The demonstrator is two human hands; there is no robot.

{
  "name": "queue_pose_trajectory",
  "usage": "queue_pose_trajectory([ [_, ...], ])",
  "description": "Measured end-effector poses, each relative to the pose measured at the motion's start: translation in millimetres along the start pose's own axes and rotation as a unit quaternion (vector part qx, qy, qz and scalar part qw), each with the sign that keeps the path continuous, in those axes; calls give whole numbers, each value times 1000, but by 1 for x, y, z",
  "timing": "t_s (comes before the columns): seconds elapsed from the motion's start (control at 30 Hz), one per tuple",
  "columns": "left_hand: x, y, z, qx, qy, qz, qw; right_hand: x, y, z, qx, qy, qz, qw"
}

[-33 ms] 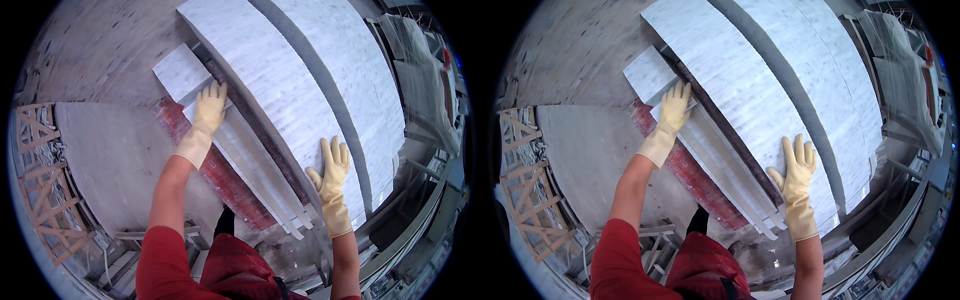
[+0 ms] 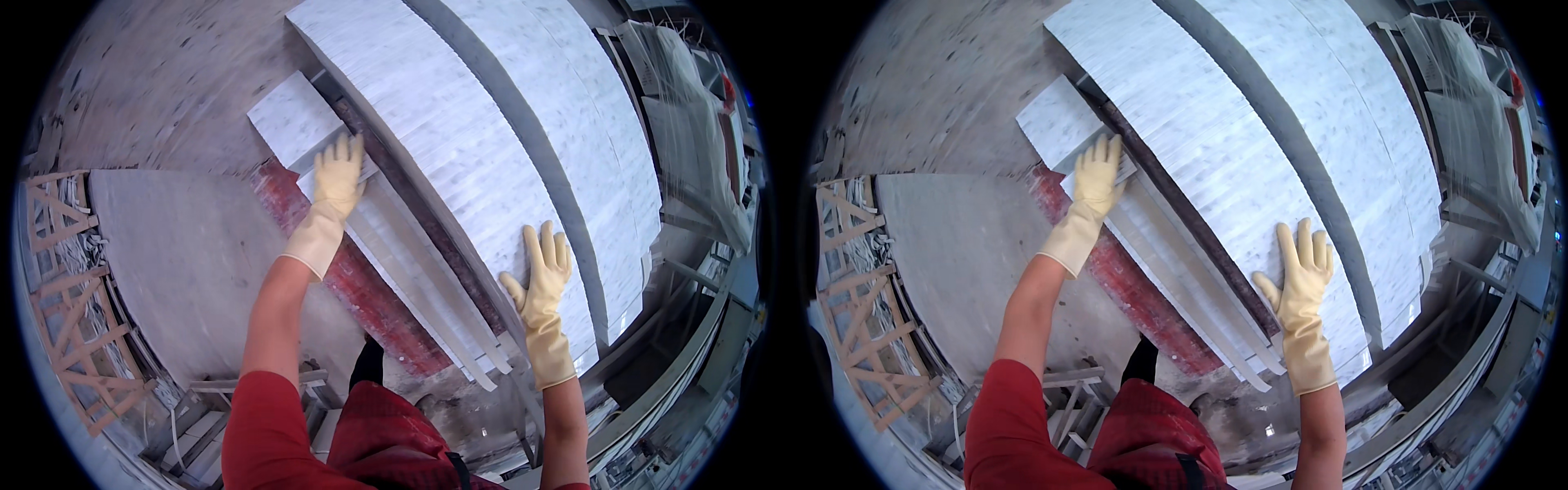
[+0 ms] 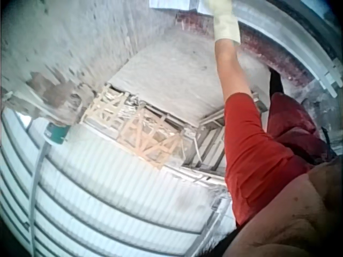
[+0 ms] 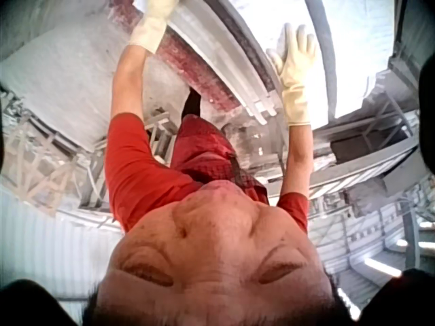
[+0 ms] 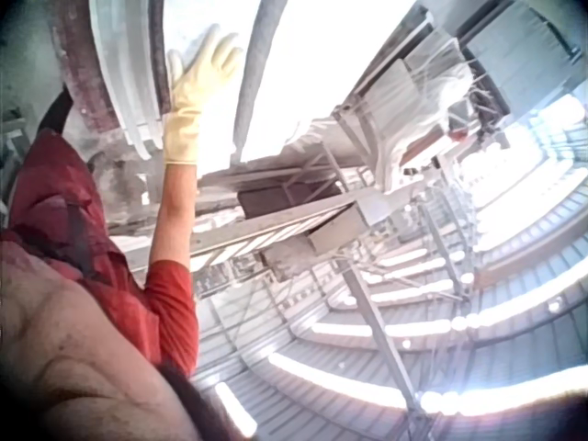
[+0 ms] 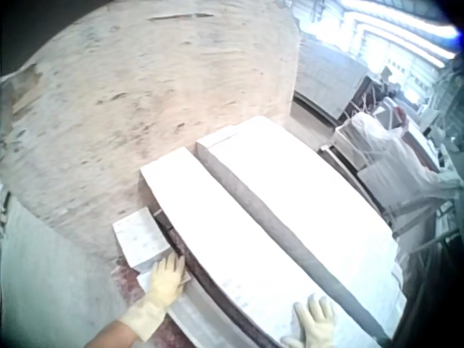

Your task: The person picks up small rectangular tiles from a stack and places them one by one onto a mesh rack. The person repeats this process, filling the rack with tiles in a grid pattern.

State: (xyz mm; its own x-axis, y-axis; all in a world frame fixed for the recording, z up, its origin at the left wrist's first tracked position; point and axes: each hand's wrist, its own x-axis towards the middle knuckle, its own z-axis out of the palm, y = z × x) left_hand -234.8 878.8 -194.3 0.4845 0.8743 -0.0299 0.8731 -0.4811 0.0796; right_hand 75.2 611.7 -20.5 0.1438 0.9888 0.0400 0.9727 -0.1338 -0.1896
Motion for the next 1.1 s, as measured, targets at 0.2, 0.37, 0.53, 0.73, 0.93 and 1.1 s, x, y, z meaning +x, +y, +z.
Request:
queue_pose_trajectory([
  [0.2,-5,-5,3,100,-70,-89,989,1,0,-4,5,-1,3,1000],
  [0.37,7,-5,2,101,-146,-106,978,0,1,-4,7,-1,6,1000],
  [0.53,-11,10,-26,-53,-193,-223,954,-2,-1,-5,13,4,6,1000],
  [0.73,-173,19,-32,-524,-249,-338,741,-1,-5,-9,8,20,3,1000],
  [0.93,-383,84,-99,-693,-362,-457,425,-10,-5,-9,11,50,-10,999],
  [1.1,-506,120,-144,-739,-378,-465,307,-21,-10,-15,4,50,-5,999],
])
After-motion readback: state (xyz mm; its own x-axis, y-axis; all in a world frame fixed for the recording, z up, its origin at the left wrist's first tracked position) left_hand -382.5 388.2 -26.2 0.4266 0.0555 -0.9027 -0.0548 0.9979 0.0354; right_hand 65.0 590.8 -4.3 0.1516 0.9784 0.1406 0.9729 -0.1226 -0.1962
